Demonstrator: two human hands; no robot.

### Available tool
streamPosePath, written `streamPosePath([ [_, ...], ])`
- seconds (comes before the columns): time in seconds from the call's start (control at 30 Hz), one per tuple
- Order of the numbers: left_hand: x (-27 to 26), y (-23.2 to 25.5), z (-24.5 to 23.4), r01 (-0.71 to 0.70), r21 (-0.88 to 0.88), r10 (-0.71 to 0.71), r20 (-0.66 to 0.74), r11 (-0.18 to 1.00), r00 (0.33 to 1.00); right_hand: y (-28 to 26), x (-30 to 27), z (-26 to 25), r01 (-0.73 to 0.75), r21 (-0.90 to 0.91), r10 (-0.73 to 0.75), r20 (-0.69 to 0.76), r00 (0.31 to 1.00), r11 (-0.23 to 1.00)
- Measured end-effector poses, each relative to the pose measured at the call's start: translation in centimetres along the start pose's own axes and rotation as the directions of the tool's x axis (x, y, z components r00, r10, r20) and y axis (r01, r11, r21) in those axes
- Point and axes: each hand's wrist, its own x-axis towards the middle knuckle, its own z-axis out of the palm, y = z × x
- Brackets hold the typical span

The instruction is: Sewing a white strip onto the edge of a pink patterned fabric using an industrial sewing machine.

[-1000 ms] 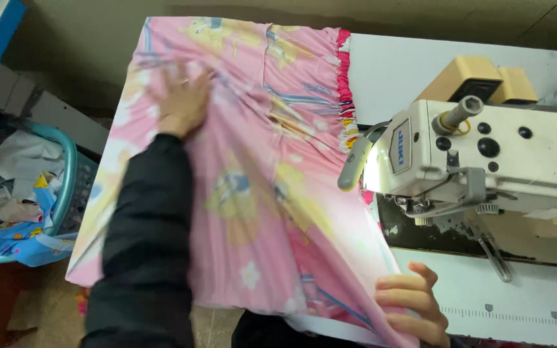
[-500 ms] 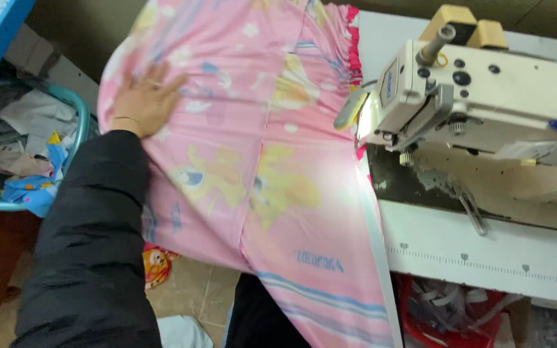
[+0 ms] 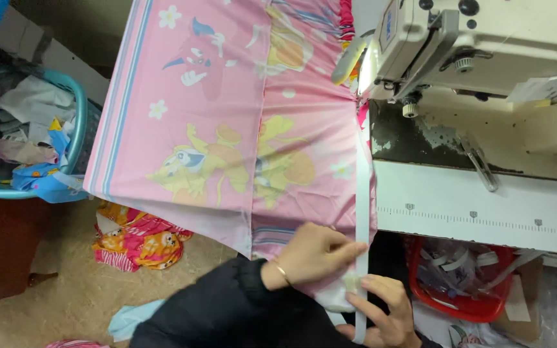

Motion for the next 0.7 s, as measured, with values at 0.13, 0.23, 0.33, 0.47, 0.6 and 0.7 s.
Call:
streamPosePath([
  [0.13,0.2,-2.3,6.8,-0.105,-0.321,-0.052,-0.447,0.941,0.893,1.7,-1.1,2.3,-0.344,0.235,0.390,-0.186,0.902,0.909],
  [0.23,-0.6,-2.0,6.9,-0.159,-0.406,-0.067,-0.488,0.900,0.870,3.7,1.9,4.1,-0.526,0.809,0.944,0.328,0.031,-0.264],
  [0.33,-0.6,-2.4,7.5,-0.190,-0.379,-0.033,-0.510,0.906,0.859,6.1,-0.7,7.2,-0.518,0.806,0.824,0.482,0.297,-0.285],
  [0.47,-0.3,-3.3,8.8,-0.129,-0.487,-0.164,-0.514,0.864,0.842,4.0,-1.6,6.5,-0.653,0.758,0.963,0.180,0.200,-0.006],
  [0.6,-0.2,-4.3,10.1,-0.177,-0.467,-0.084,-0.485,0.866,0.871,1.2,-2.1,5.3,-0.754,0.562,0.939,-0.176,0.294,0.341],
  [0.7,-0.4,-4.0,10.1,-0.197,-0.443,-0.039,-0.470,0.874,0.882,0.5,-0.3,4.6,-0.753,0.393,0.849,-0.260,0.460,0.528],
])
